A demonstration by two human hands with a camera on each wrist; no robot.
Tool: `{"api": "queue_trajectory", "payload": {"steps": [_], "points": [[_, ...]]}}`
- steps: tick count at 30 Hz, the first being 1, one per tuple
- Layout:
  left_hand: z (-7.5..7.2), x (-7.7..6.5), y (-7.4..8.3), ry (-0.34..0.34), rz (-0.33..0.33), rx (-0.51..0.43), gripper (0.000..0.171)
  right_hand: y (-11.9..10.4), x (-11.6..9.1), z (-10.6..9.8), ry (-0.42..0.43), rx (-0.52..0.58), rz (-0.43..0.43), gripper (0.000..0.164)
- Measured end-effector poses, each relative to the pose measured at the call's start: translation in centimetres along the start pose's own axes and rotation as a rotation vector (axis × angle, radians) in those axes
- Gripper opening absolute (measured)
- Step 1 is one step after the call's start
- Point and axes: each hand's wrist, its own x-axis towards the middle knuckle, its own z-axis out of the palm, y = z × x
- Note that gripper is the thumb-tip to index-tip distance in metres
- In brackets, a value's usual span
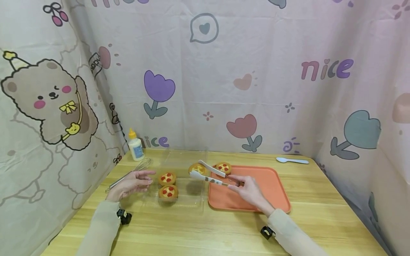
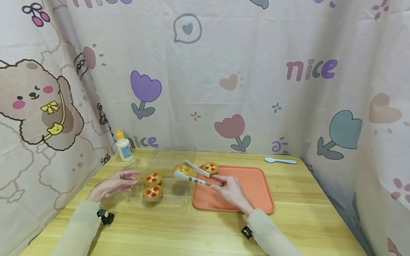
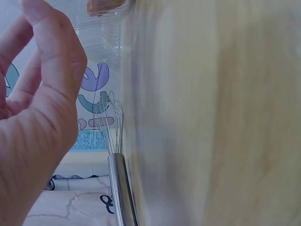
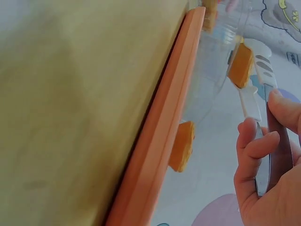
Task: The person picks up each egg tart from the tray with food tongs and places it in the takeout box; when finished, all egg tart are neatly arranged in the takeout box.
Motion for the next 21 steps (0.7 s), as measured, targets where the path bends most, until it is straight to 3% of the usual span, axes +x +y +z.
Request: {"api": "queue_trajectory", "payload": {"steps": [21], "points": [[-0.1, -0.1, 0.0, 0.009, -0.003, 0.040, 0.062, -2.4, 2.2, 2.3, -0.069, -0.160, -0.086, 0.040]]}}
